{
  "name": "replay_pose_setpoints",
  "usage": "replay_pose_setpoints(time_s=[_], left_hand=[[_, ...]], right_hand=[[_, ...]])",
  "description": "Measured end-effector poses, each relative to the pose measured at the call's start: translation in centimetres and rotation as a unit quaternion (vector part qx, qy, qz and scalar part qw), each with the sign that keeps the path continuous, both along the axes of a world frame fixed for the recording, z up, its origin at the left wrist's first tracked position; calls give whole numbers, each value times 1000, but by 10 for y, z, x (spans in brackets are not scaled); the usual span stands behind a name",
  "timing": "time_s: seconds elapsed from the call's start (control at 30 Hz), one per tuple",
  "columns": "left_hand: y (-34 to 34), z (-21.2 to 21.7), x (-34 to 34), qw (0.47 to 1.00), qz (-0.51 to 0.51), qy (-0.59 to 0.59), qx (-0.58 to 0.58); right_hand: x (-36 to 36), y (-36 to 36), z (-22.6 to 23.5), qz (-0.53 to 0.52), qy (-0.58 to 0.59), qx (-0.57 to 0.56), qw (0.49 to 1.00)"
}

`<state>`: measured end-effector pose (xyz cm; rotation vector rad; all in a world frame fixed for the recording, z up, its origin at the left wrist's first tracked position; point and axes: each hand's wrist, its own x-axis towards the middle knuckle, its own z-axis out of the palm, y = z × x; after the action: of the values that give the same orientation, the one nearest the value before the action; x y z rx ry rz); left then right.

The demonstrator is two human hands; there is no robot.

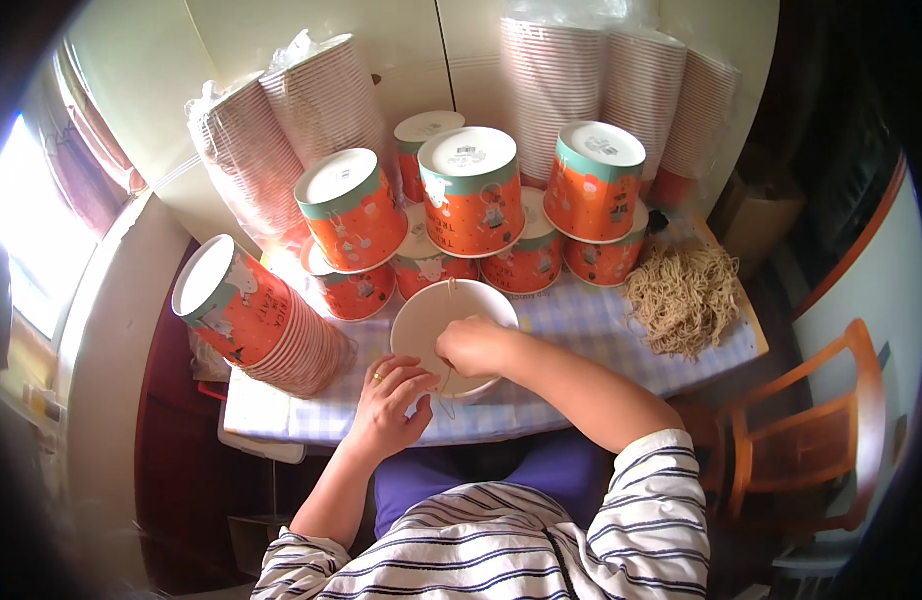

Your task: Attaching plastic handles to paper buckets.

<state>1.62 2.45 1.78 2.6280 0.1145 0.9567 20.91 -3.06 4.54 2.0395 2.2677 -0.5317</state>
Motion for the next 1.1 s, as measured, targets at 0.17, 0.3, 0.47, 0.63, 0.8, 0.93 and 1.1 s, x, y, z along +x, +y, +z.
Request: replay_pose_setpoints(time_s=[0.17,0.3,0.47,0.63,0.8,0.93,1.1], left_hand=[[0,-4,-7,1000,-4,1,19],[0,-6,-7,1000,-2,-6,21],[-1,-7,-7,1000,2,-9,20],[-1,-5,-2,1000,5,9,21],[-9,9,2,999,-7,36,19],[-13,12,7,998,-22,63,7],[-12,11,11,996,-34,78,-21]], right_hand=[[29,-46,31,-75,33,371,925],[60,-87,20,-198,-12,374,906],[52,-119,-54,-225,103,310,918],[-1,-129,-66,-234,117,282,923],[-47,-123,-64,-240,207,432,844],[-82,-105,-81,-327,271,464,777],[-89,-84,-97,-327,186,561,737]])
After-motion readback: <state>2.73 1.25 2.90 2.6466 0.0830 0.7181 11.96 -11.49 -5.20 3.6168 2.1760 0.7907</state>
